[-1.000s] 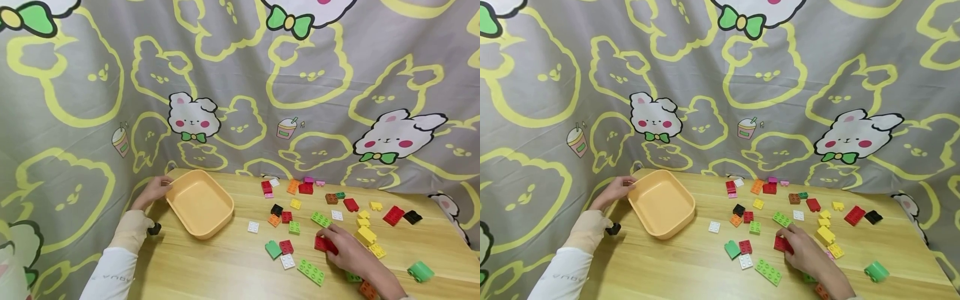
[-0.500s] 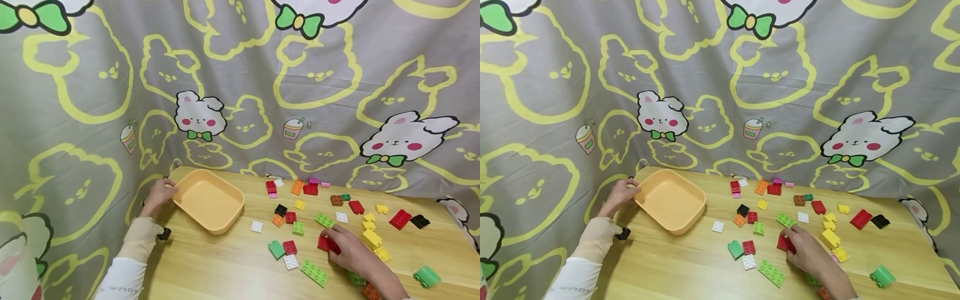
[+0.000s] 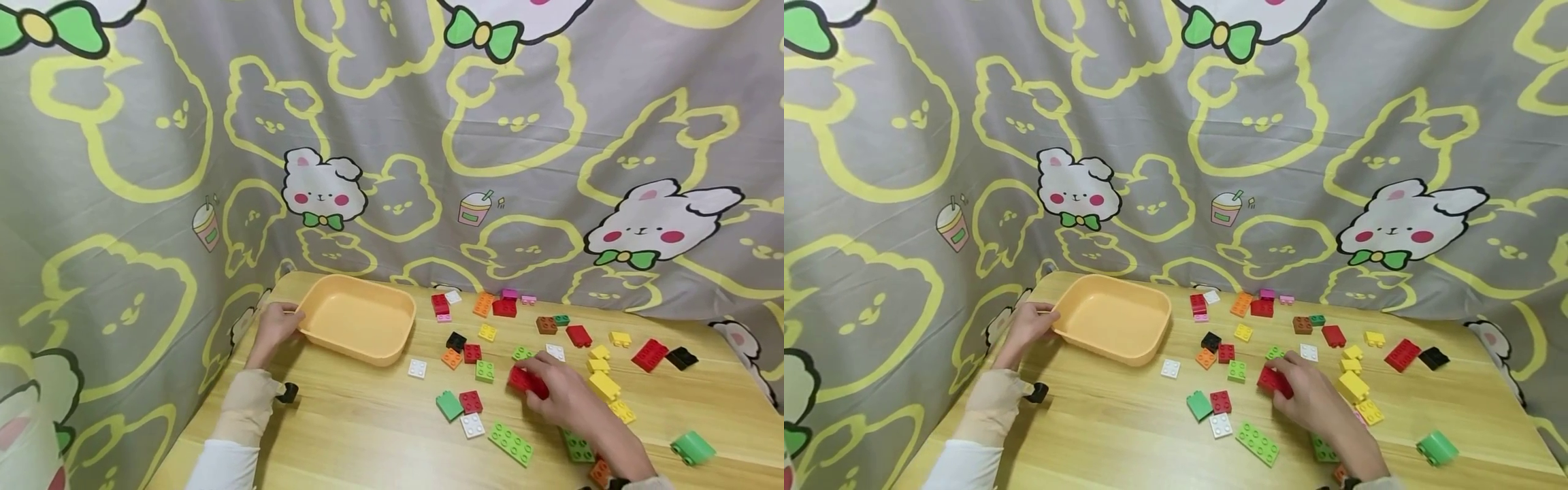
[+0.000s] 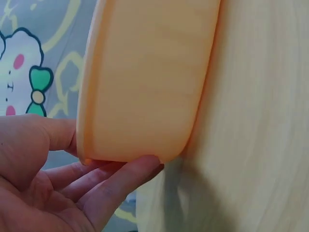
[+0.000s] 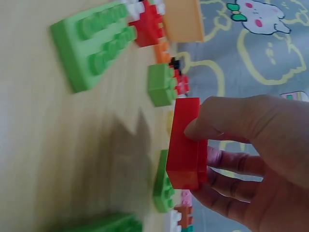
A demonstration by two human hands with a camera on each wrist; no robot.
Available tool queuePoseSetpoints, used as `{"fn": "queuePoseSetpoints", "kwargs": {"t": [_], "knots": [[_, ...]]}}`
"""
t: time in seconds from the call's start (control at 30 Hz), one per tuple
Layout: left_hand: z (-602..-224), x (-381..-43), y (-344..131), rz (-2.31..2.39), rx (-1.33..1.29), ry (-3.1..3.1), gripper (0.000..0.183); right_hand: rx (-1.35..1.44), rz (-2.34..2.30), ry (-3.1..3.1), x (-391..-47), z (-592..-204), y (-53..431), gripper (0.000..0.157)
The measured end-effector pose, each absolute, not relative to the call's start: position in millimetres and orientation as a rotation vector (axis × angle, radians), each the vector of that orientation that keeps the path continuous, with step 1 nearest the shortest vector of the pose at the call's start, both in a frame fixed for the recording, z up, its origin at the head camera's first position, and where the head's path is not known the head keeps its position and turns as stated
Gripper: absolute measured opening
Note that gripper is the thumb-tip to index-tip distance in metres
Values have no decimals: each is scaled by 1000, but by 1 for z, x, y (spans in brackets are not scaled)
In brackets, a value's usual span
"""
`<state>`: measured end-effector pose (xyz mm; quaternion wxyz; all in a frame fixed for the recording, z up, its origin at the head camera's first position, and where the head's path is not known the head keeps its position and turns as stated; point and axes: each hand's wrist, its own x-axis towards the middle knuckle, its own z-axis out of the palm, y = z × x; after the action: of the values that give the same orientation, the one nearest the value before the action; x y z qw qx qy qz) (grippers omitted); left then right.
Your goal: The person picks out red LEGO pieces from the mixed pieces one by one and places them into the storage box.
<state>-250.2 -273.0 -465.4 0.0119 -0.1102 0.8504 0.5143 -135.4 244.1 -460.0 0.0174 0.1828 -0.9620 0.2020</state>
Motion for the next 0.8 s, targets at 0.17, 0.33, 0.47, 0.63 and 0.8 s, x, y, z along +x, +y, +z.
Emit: {"fn": "queuePoseSetpoints", "kwargs": {"t": [0.17, 0.33, 0.47, 0.63, 0.8], "knots": [[-467, -250, -260, 1588, -322, 2641, 37, 529, 680, -2924, -141, -448, 234, 43], [-466, -247, -245, 1581, -264, 2597, 40, 560, 767, -2822, -153, -443, 218, 45], [-467, -244, -237, 1559, -239, 2601, 39, 613, 828, -2755, -167, -443, 202, 46], [-468, -238, -231, 1549, -212, 2625, 39, 650, 874, -2745, -182, -440, 182, 46], [-466, -234, -225, 1519, -193, 2626, 37, 692, 921, -2753, -195, -440, 163, 43]]}}
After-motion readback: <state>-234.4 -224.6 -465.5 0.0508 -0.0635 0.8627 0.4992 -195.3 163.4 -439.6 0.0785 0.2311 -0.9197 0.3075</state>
